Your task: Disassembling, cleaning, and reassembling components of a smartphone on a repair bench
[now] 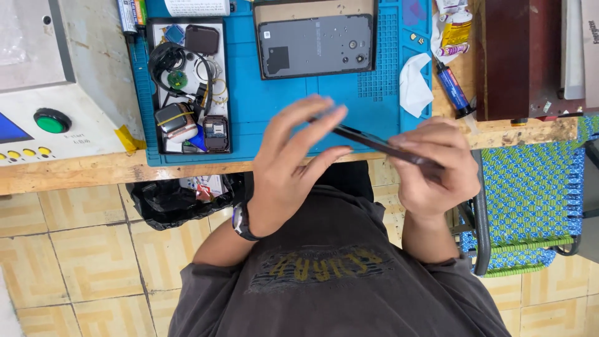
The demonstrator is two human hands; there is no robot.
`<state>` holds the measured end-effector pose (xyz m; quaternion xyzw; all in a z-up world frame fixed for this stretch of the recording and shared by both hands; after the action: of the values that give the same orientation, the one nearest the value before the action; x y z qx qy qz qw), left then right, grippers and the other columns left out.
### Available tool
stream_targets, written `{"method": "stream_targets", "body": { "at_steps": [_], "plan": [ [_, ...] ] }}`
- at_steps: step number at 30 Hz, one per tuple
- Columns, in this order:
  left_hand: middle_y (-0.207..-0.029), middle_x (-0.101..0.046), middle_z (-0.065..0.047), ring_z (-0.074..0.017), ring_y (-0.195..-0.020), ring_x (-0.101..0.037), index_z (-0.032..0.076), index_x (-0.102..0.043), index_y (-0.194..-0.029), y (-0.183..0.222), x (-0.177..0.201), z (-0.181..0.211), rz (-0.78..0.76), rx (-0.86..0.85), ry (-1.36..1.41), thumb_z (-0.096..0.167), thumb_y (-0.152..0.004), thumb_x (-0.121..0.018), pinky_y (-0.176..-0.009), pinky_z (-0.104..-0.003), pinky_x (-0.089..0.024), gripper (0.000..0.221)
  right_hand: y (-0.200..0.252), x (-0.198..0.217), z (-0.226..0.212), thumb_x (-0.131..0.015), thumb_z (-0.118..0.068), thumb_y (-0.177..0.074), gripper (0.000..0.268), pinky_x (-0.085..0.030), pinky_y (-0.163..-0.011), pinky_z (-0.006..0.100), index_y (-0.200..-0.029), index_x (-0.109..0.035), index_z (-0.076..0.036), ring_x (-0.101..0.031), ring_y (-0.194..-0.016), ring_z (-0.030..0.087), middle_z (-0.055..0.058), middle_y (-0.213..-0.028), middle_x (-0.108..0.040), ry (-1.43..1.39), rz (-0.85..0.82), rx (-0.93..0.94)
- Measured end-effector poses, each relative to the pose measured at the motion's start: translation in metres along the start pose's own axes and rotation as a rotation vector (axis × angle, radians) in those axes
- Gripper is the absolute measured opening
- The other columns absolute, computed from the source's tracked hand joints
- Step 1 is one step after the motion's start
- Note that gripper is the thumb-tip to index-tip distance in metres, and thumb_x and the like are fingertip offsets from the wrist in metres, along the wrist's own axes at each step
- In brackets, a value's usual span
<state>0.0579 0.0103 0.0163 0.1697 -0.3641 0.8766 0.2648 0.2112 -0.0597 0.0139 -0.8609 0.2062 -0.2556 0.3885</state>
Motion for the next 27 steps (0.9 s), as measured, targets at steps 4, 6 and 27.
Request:
{"method": "stream_targets", "body": {
  "at_steps": [4,6,27],
  "plan": [
    [-0.151,-0.032,-0.008,-0.0261,-0.142,-0.037,0.014,-0.027,-0.145,0.018,-0.018,-0.013,0.168,0.432,0.335,0.024,-0.090,-0.071,-0.117,-0.040,-0.044,0.072,0.033,0.007,0.019,-0.058,-0.001,-0.090,0.022,-0.044,-0.083,0.033,-0.101,-0.041,-0.010,-0.049,-0.086,0.019,0.010,-0.094,-0.049,-0.273,0.574,-0.418],
    [-0.155,-0.025,-0.010,-0.0269,-0.144,-0.032,0.013,-0.024,-0.146,0.024,-0.032,-0.016,0.159,0.572,0.619,0.021,-0.088,-0.068,-0.114,-0.040,-0.043,0.074,0.049,0.003,0.021,-0.060,-0.016,-0.098,0.027,-0.042,-0.097,0.030,-0.118,-0.043,-0.012,-0.049,-0.100,0.014,0.006,-0.110,-0.049,-0.425,0.641,-0.500],
    [-0.073,-0.069,0.000,-0.0141,-0.067,-0.068,0.012,-0.059,-0.078,-0.001,0.021,-0.011,-0.493,0.589,0.343,0.035,-0.087,-0.055,-0.054,-0.026,-0.049,0.025,0.060,-0.007,0.017,-0.063,-0.027,-0.083,0.060,-0.042,-0.090,0.030,-0.132,-0.041,-0.001,-0.050,-0.106,0.014,0.006,-0.116,-0.053,-0.364,-0.583,-0.799]
  ]
}}
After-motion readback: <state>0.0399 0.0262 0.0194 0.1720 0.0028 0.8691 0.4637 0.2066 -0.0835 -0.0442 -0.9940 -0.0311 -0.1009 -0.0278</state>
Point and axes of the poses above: each hand's wrist, its own y-axis away from the middle knuckle, its own x-axis out of the back of the hand, z = x × y, the point moved 4 cm from there along -y, towards the middle knuckle
